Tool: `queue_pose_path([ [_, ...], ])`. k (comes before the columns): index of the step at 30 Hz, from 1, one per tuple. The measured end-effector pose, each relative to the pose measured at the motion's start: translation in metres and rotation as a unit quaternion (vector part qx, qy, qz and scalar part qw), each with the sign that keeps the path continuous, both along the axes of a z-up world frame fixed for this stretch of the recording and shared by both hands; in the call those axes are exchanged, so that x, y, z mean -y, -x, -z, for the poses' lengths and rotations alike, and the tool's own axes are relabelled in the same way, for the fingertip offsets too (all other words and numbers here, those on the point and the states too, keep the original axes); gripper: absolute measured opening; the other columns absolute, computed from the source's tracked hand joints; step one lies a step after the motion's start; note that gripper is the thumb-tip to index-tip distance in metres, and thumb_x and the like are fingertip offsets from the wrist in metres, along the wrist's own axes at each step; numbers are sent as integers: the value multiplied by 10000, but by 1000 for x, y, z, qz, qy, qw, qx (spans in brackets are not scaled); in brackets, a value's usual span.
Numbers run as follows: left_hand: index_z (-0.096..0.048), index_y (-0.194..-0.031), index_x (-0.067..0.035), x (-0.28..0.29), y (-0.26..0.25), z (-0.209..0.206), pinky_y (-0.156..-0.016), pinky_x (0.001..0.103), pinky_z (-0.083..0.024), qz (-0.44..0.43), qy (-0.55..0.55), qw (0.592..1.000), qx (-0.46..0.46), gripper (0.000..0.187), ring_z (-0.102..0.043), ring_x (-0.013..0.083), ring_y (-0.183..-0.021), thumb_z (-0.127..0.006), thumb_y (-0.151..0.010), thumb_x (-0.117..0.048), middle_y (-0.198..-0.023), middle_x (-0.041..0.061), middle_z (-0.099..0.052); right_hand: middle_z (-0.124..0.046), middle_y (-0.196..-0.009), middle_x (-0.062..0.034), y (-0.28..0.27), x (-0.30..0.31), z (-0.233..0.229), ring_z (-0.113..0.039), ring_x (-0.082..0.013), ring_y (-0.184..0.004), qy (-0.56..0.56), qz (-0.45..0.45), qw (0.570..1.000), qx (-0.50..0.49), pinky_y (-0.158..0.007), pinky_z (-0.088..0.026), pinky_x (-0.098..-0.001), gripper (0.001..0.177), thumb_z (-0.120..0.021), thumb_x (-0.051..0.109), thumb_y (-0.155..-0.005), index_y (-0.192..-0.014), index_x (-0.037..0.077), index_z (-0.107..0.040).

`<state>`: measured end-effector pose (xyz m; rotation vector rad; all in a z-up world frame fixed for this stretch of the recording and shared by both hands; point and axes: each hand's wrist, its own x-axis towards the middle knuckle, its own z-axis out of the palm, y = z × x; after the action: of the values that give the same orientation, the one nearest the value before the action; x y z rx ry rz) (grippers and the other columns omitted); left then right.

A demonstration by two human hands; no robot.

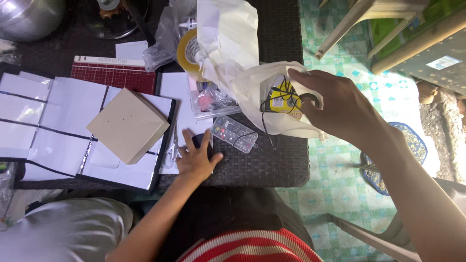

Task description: The person assembles a photo album by hand-sewing clear plastic sleeves to a black backing sheet, then uses scissors to trim excess thread. The person retrieves tape and a small box from a bag, applies tape to the album, and wipes the surface with a cloth. The person places a printed photograph into one of the sleeves.

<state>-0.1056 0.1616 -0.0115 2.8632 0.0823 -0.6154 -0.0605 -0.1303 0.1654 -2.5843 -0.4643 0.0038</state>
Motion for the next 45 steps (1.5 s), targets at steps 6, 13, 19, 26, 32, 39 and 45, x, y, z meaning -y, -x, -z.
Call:
queue_pose_path([
  [6, -494, -1408, -289, -11, -2, 47, -922, 518, -578, -17, 61, 998, -14, 663, -519, 485, -1283, -772, -814, -384, -1471, 211, -406, -711, -1269, -149, 1, 3, -1, -723, -284, -1041, -1, -10, 1000, 2, -914, -580, -383, 453, -707, 115, -909, -1359, 151, -668],
  [13, -514, -1426, -285, -6, -22, 14, -700, 451, -561, -100, 495, 842, -191, 649, -655, 323, -948, -729, -814, -275, -1195, 149, -647, -709, -1292, -121, 6, 4, 0, -719, -270, -934, -14, 28, 999, -12, -835, -568, -375, 565, -646, -8, -864, -1392, 196, -644],
  [19, -352, -1580, -302, 48, -26, -25, -735, 407, -628, -86, 684, 568, -449, 770, -703, 259, -919, -649, -869, -307, -1289, 122, -597, -732, -1245, -80, 1, 6, -5, -724, -246, -896, 5, 47, 998, -52, -838, -572, -388, 587, -656, 5, -841, -1383, 230, -639],
  [26, -500, -1463, -246, 53, -44, -52, -871, 420, -581, 298, 873, 331, -201, 511, -634, 305, -1225, -682, -999, -356, -1615, 120, -456, -750, -1254, -32, -1, 16, -10, -753, -206, -882, -33, 66, 992, -102, -882, -579, -369, 551, -635, 40, -873, -1380, 256, -639],
  [32, -536, -1344, -49, 136, -98, -15, -1042, 539, -529, -279, 856, 168, -401, 385, -631, 378, -1180, -486, -1030, -266, -1303, 208, -611, -669, -1347, -97, 4, 13, -13, -709, -283, -1028, 18, 2, 998, -64, -929, -560, -411, 702, -643, 16, -793, -1454, 234, -551],
  [39, -571, -1325, 13, 213, -156, 38, -1024, 514, -525, -116, 864, 458, -173, 305, -633, 338, -1195, -500, -1059, -120, -1270, 208, -633, -617, -1394, -158, 15, -3, -15, -637, -349, -1203, 10, 22, 999, -47, -986, -520, -427, 766, -642, -1, -794, -1514, 184, -463],
  [45, -674, -1209, 71, 226, -139, -6, -837, 444, -581, 165, 336, 927, -16, 333, -768, 345, -1005, -531, -967, -109, -1123, 268, -741, -517, -1608, -146, -10, 19, -9, -641, -260, -1270, -25, 5, 998, 57, -995, -527, -368, 416, -663, -31, -872, -1246, 143, -608],
])
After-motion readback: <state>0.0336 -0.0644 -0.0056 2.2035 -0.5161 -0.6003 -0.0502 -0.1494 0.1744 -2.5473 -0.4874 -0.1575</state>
